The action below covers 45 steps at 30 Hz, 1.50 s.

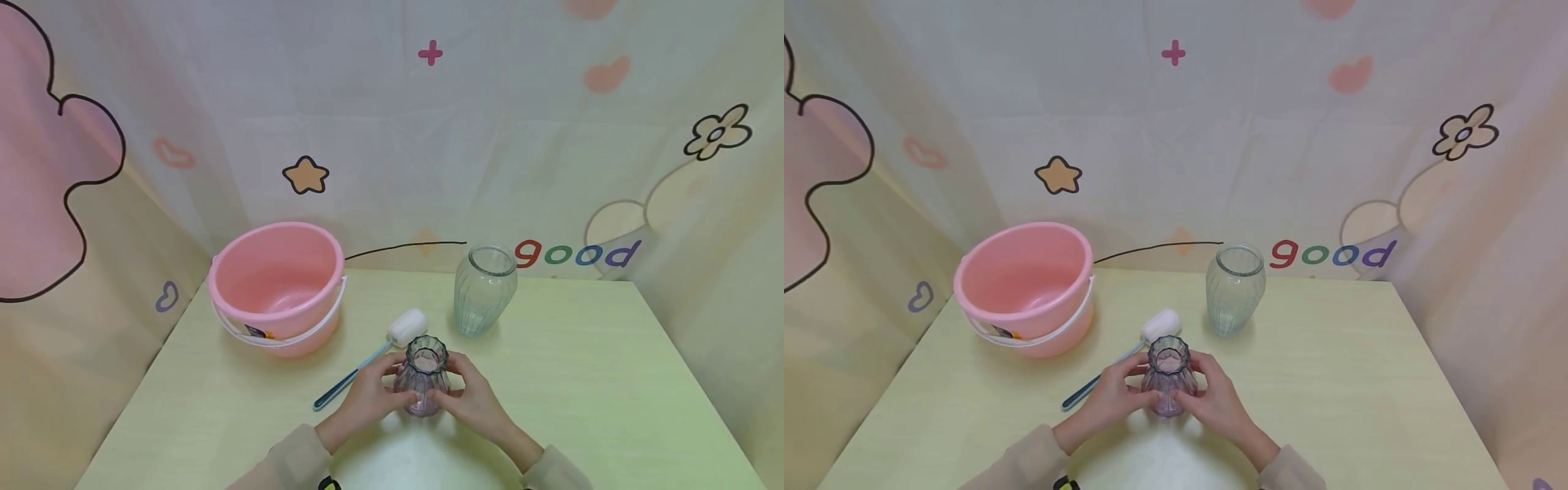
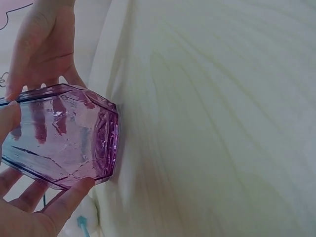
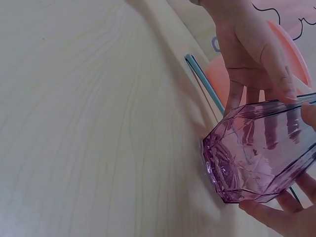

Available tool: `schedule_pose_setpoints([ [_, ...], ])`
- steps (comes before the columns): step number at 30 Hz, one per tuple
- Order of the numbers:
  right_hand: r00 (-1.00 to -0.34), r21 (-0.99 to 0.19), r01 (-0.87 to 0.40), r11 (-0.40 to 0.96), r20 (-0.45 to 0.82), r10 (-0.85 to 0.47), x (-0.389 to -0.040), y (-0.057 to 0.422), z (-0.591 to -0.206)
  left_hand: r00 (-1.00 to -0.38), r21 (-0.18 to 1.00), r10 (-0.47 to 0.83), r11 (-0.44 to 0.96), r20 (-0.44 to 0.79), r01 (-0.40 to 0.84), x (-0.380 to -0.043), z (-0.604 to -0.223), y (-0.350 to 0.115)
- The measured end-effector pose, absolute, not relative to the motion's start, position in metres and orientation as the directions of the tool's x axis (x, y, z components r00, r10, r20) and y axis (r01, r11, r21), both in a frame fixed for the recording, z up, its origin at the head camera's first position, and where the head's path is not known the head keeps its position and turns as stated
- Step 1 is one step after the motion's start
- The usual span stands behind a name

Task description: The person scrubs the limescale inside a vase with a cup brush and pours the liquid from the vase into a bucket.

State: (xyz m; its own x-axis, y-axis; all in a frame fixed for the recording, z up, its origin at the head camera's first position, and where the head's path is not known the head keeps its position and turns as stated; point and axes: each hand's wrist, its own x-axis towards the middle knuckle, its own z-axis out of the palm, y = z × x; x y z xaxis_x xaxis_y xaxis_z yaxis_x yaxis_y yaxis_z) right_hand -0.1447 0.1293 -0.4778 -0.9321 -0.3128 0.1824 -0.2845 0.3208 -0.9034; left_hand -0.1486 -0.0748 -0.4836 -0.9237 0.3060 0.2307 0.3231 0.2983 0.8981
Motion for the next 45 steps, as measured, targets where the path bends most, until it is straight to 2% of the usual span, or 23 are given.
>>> schedule_pose_setpoints([
  [12, -0.919, -0.888, -0.303, 0.345, 0.177, -0.351, -0.133, 0.122, -0.438, -0.929, 0.911, 0.321, 0.301, 0.182, 0.283, -0.150, -0.483, -0.076],
  [21, -0.918, -0.875, -0.328, 0.357, 0.206, -0.339, -0.131, 0.120, -0.441, -0.929, 0.903, 0.333, 0.330, 0.161, 0.274, -0.149, -0.483, -0.077],
  [28, -0.918, -0.867, -0.337, 0.367, 0.214, -0.335, -0.136, 0.121, -0.453, -0.902, 0.912, 0.415, 0.313, 0.118, 0.264, -0.152, -0.481, -0.083],
  [34, -0.916, -0.813, -0.370, 0.450, 0.238, -0.323, -0.146, 0.127, -0.480, -0.886, 0.830, 0.433, 0.423, 0.167, 0.363, -0.153, -0.474, -0.093],
  [37, -0.898, -0.792, -0.416, 0.447, 0.281, -0.338, -0.148, 0.130, -0.484, -0.883, 0.783, 0.421, 0.468, 0.208, 0.408, -0.154, -0.468, -0.102],
  [45, -0.856, -0.760, -0.485, 0.433, 0.309, -0.415, -0.153, 0.130, -0.484, -0.927, 0.679, 0.337, 0.643, 0.163, 0.353, -0.156, -0.465, -0.129],
])
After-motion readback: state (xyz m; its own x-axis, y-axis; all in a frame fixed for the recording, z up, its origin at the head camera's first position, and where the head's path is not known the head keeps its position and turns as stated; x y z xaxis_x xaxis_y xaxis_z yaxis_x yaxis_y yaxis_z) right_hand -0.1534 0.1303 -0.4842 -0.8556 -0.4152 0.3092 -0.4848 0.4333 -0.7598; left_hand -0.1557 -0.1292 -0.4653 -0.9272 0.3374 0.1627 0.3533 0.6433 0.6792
